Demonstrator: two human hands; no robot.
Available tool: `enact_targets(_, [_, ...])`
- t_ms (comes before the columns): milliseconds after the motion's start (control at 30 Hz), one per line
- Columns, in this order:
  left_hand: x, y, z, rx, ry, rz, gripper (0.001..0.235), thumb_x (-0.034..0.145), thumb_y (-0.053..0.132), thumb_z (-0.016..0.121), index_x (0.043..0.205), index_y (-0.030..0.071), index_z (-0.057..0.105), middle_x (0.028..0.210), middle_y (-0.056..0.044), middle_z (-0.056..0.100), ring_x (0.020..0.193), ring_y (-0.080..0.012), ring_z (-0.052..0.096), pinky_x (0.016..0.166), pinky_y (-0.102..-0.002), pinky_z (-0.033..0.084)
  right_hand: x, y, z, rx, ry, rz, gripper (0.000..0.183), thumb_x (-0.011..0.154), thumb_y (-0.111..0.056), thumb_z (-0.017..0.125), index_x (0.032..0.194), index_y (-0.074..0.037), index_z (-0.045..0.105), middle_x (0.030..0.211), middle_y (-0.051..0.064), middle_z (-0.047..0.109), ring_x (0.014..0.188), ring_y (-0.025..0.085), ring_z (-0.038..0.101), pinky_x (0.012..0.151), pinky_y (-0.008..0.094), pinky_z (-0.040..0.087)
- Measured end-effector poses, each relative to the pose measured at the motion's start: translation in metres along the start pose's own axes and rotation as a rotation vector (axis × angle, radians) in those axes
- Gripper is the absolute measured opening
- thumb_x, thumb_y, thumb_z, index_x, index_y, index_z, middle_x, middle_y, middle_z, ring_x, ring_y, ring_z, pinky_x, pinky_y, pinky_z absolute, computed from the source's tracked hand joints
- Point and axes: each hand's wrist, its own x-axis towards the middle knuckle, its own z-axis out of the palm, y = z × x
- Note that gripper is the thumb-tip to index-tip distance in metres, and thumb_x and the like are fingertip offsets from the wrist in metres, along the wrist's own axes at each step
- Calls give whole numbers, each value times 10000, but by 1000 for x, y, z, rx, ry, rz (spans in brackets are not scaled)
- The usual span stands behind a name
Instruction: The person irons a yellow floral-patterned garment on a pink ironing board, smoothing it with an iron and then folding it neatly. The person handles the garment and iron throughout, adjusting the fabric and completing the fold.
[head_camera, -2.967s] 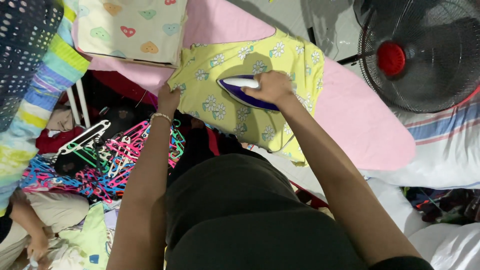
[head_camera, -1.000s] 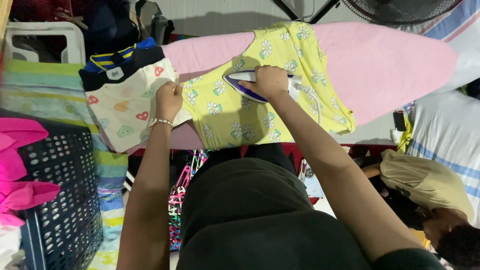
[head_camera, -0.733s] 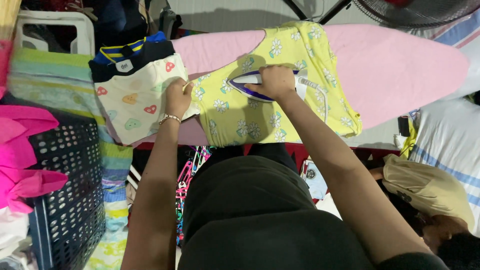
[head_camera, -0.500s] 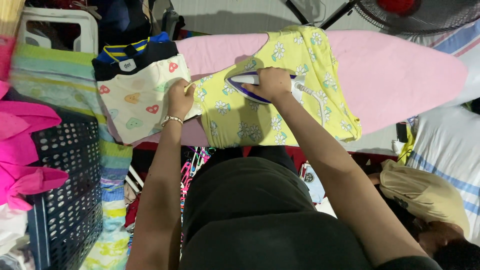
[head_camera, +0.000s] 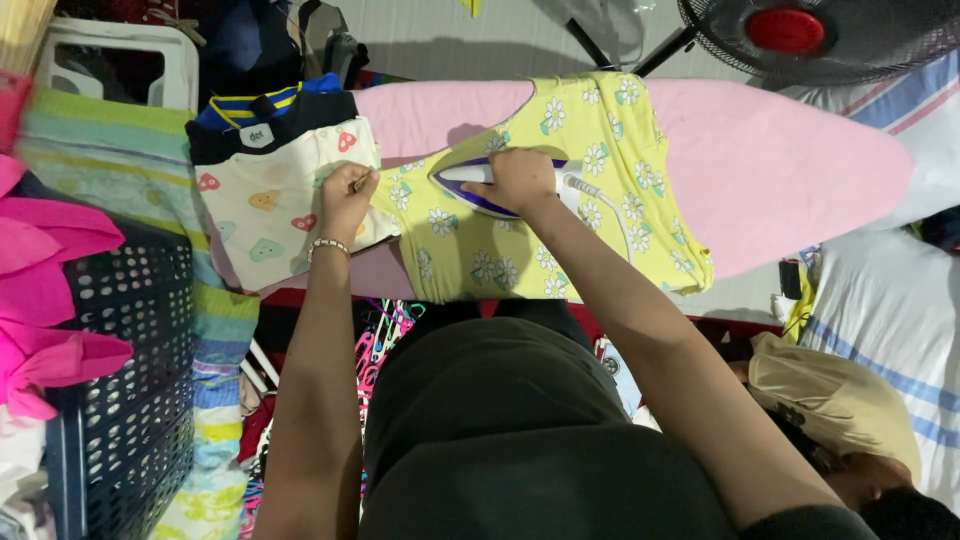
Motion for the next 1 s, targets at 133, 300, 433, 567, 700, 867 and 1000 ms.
enact_targets(133, [6, -11, -1, 15, -2, 4, 131, 927, 152, 768, 994, 59, 702, 783, 34, 634, 699, -18, 531, 634, -162, 440, 9, -5, 12, 66, 26, 80, 654, 895, -708, 542, 972, -84, 722, 833, 89, 735, 849, 313, 750, 648, 459, 606])
enact_targets(300, [15, -29, 1, 0, 19, 14, 122, 897, 151, 786, 961, 76, 714, 756, 11, 640, 679, -35, 547, 615, -172, 446, 1, 13, 10, 105, 66, 185, 645, 890, -674, 616, 1024, -57, 748, 867, 122, 745, 886, 356, 748, 698, 473, 607])
enact_targets(433, [14, -27, 3, -18, 41, 0, 113, 892, 146, 781, 955, 78, 716, 762, 13, 653, 676, -32, 548, 614, -180, 453, -5, 51, 11, 73, 87, 272, 644, 878, -689, 624, 1017, -75, 757, 865, 120, 742, 894, 362, 746, 700, 484, 597])
enact_targets(567, [13, -24, 2, -30, 38, -19, 118, 894, 151, 775, 959, 78, 709, 790, 17, 656, 705, -32, 550, 637, -176, 459, -1, 81, 16, 150, 150, 406, 651, 874, -690, 651, 995, -59, 760, 860, 144, 739, 899, 394, 738, 704, 478, 593])
enact_targets(700, [17, -30, 2, -41, 42, -28, 141, 883, 166, 797, 975, 93, 720, 816, 12, 666, 724, -38, 567, 654, -183, 479, -2, 81, 9, 202, 73, 439, 721, 877, -719, 612, 1088, -43, 743, 967, 189, 739, 990, 396, 719, 755, 483, 581])
enact_targets(867, [13, -18, 2, -36, 29, -34, 133, 890, 145, 787, 978, 78, 713, 829, 2, 663, 746, -42, 570, 672, -183, 481, -4, 45, 16, 343, -27, 380, 813, 829, -752, 583, 1146, -15, 720, 1093, 219, 722, 1094, 419, 680, 850, 526, 563])
enact_targets(1000, [17, -24, -1, -15, -1, -35, 140, 916, 177, 778, 1009, 99, 709, 865, 18, 653, 771, -40, 592, 671, -196, 500, 1, -6, 22, 408, -121, 268, 778, 822, -720, 545, 1162, -43, 717, 1136, 205, 719, 1137, 406, 669, 894, 530, 561])
